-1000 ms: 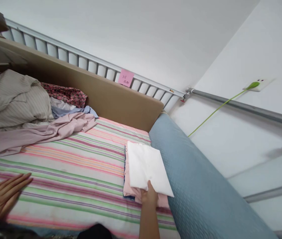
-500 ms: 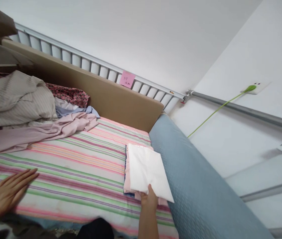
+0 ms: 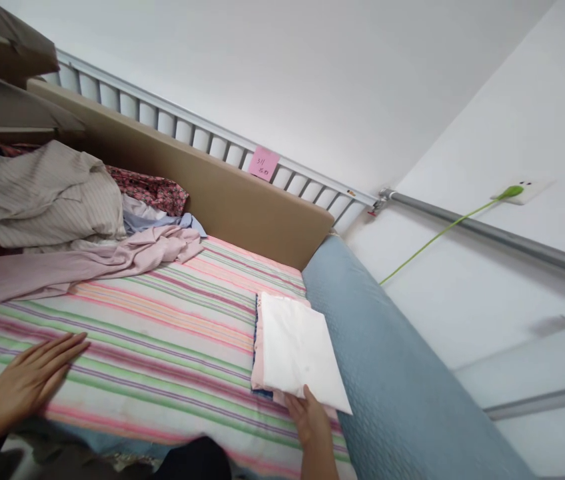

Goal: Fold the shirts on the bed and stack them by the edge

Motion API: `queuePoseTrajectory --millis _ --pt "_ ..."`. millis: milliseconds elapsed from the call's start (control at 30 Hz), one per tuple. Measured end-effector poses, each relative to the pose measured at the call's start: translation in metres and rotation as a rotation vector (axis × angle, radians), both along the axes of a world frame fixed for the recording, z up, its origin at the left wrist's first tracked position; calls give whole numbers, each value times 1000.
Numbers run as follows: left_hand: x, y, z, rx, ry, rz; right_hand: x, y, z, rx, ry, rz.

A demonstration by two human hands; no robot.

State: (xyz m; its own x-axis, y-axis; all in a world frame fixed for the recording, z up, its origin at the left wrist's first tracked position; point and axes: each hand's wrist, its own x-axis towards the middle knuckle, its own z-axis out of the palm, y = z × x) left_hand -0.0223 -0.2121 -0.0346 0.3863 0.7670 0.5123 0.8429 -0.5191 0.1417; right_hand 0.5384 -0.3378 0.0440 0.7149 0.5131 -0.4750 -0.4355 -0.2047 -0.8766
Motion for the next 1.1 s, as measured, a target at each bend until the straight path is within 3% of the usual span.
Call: queuePoseTrajectory --millis 100,167,267,333,400,500,633,767,867,1000,1100 --pt "0 -1 0 5 7 -10 16 -22 18 -316 -274 100" --pt "0 -1 -1 5 16 -10 22 -22 33 -390 -471 107" --pt "-2 1 -5 0 29 -1 13 7 50 -208 -754 140" --pt "-4 3 -8 20 39 -13 -1 38 51 -94 -888 170" --pt "-6 4 -10 47 57 -27 -14 67 44 -68 -920 190" --pt "-7 4 -10 88 85 -34 -20 97 19 -106 -905 225" --pt "-9 3 -12 102 103 -41 -10 113 -17 -90 -940 228" --pt "-9 5 -13 106 94 -47 -6 120 -29 -93 -980 220" --pt "-7 4 -9 112 98 -36 -4 119 -21 -136 -939 240" --pt "-3 -3 -1 101 140 -13 -7 115 3 -265 -940 302" --pt "0 -6 1 100 151 14 -44 116 31 -118 -1002 430"
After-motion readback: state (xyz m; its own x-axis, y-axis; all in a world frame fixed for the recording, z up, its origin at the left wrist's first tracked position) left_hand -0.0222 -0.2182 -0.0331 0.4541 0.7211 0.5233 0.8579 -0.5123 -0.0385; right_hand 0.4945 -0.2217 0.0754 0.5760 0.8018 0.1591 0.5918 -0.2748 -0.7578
